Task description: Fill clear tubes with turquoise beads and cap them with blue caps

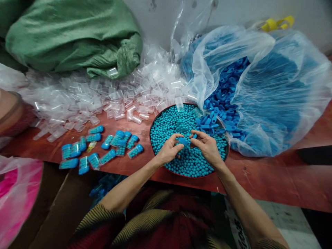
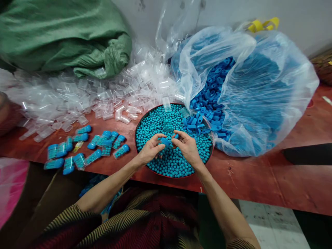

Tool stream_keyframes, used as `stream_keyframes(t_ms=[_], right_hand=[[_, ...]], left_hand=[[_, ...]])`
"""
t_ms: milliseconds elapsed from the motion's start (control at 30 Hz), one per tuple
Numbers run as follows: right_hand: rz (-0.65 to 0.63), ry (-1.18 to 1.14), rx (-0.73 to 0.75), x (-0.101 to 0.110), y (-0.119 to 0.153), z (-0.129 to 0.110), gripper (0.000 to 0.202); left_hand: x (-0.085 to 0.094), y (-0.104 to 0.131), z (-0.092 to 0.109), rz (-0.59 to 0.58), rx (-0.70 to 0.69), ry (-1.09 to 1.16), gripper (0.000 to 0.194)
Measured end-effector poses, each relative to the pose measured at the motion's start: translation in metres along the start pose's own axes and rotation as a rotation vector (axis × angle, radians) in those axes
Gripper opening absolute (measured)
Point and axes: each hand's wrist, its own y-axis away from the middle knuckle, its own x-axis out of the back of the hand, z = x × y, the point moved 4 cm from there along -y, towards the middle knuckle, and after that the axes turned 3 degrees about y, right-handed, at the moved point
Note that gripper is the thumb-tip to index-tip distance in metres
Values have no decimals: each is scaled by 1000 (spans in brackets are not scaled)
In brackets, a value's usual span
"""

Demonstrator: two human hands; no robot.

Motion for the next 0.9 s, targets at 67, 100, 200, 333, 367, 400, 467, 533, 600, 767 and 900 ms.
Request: stream_keyframes(t_ms=[67,100,200,333,367,400,467,533,600,767,900], right_hand=[[-16,189,109,-10,7,-4,44],[-44,295,173,-16,11,-7,48],[-101,592,327,-31,24,-12,71],[10,795,380,-40,32,-12,83],[42,808,390,-41,32,-11,81],[72,814,405,-43,33,-11,79],[125,819,447,-45,35,-9,75],[178,824,485,-48,37,-7,73],[210,825,488,-50,39,-6,72],[28,804,313,-59,39,-7,76],[-259,791,268,-57,40,-13,80]], left_hand=[[-2,1,1,24,-47,-30,53],[-3,2,2,42,-79,-30,54],[-6,4,4,108,-172,-9,48],[-11,7,7,115,-186,-33,40],[-13,7,9,109,-183,-32,37],[-14,8,10,102,-180,-19,34],[-16,9,12,92,-164,23,29],[-17,10,13,97,-155,59,24],[-17,10,11,111,-148,69,21],[-8,10,1,133,-87,-60,21],[29,26,13,177,-151,-259,26]])
